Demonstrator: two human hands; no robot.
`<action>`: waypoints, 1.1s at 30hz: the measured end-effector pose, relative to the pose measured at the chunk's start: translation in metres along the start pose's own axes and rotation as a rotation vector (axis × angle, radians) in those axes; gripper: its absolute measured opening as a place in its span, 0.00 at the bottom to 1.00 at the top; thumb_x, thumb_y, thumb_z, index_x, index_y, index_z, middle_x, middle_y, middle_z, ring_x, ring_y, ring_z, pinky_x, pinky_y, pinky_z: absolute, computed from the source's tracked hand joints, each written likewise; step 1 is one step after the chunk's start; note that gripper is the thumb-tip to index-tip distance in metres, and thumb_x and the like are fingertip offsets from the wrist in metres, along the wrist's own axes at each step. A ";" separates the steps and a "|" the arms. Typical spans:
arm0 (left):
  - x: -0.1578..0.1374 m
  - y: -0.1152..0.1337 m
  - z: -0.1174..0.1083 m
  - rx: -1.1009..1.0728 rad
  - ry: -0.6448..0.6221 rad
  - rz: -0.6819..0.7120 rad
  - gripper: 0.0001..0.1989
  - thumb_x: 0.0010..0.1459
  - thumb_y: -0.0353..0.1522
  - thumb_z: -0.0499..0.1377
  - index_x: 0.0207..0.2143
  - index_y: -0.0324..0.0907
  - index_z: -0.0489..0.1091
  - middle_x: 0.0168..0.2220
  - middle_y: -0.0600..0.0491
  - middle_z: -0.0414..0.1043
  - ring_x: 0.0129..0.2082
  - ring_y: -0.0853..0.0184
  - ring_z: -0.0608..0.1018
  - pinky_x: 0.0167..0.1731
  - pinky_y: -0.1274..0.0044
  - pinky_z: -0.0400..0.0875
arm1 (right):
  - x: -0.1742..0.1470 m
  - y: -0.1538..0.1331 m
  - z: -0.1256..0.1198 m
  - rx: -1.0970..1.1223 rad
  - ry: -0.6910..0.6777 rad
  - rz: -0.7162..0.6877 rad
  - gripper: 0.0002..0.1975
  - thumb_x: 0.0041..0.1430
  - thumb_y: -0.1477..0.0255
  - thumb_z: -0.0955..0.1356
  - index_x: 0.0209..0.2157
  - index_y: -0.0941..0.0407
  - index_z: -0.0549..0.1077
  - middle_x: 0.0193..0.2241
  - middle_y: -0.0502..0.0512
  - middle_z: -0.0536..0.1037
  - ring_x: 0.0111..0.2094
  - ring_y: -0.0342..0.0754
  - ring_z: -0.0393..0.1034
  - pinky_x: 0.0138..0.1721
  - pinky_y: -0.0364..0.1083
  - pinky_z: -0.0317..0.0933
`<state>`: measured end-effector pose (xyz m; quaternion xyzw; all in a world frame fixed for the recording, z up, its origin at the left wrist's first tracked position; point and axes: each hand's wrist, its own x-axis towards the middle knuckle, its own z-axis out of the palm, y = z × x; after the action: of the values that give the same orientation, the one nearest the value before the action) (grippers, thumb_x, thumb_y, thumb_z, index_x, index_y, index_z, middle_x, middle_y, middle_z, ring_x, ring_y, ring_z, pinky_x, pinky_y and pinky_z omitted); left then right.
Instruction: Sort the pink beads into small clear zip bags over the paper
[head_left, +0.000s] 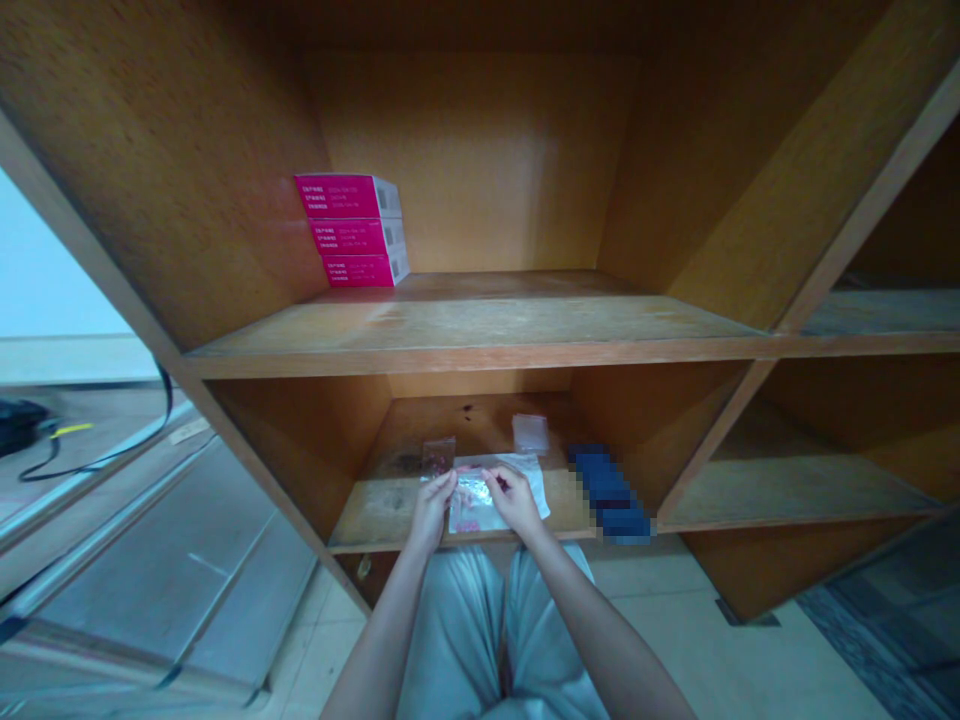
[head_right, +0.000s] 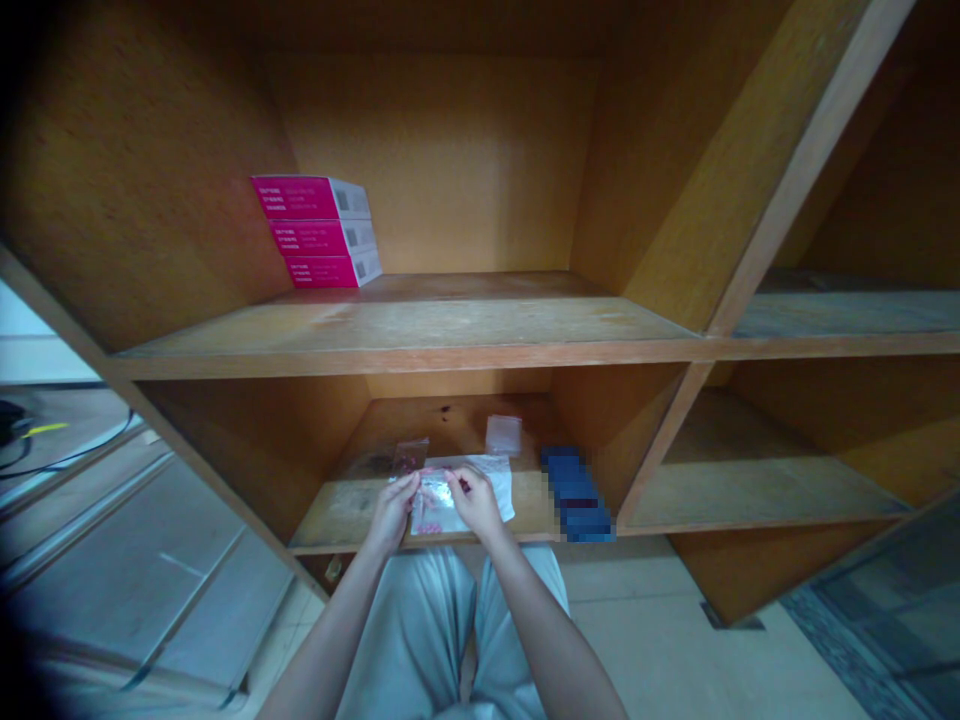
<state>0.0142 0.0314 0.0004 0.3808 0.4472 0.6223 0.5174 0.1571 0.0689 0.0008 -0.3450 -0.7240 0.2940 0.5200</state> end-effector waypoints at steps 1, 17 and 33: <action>0.000 -0.001 0.000 0.021 0.003 0.011 0.22 0.48 0.43 0.59 0.39 0.35 0.72 0.19 0.51 0.73 0.18 0.69 0.71 0.23 0.78 0.64 | 0.000 0.000 0.000 -0.001 -0.003 0.000 0.15 0.58 0.66 0.60 0.22 0.57 0.69 0.19 0.49 0.67 0.22 0.42 0.61 0.24 0.40 0.54; 0.000 0.005 0.003 0.244 -0.095 0.067 0.15 0.46 0.42 0.59 0.27 0.38 0.71 0.18 0.55 0.69 0.19 0.71 0.69 0.24 0.81 0.61 | 0.000 0.004 0.002 0.023 -0.030 -0.063 0.10 0.55 0.69 0.63 0.24 0.57 0.71 0.21 0.51 0.71 0.25 0.42 0.64 0.27 0.41 0.57; 0.000 0.003 0.003 0.270 -0.034 0.086 0.11 0.46 0.38 0.60 0.27 0.38 0.70 0.18 0.56 0.68 0.19 0.72 0.69 0.24 0.81 0.61 | -0.001 0.004 0.002 -0.008 -0.073 -0.096 0.04 0.50 0.74 0.65 0.25 0.56 0.71 0.22 0.50 0.72 0.26 0.43 0.65 0.28 0.41 0.58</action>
<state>0.0156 0.0319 0.0043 0.4765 0.5012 0.5715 0.4417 0.1560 0.0701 -0.0036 -0.3010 -0.7594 0.2779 0.5054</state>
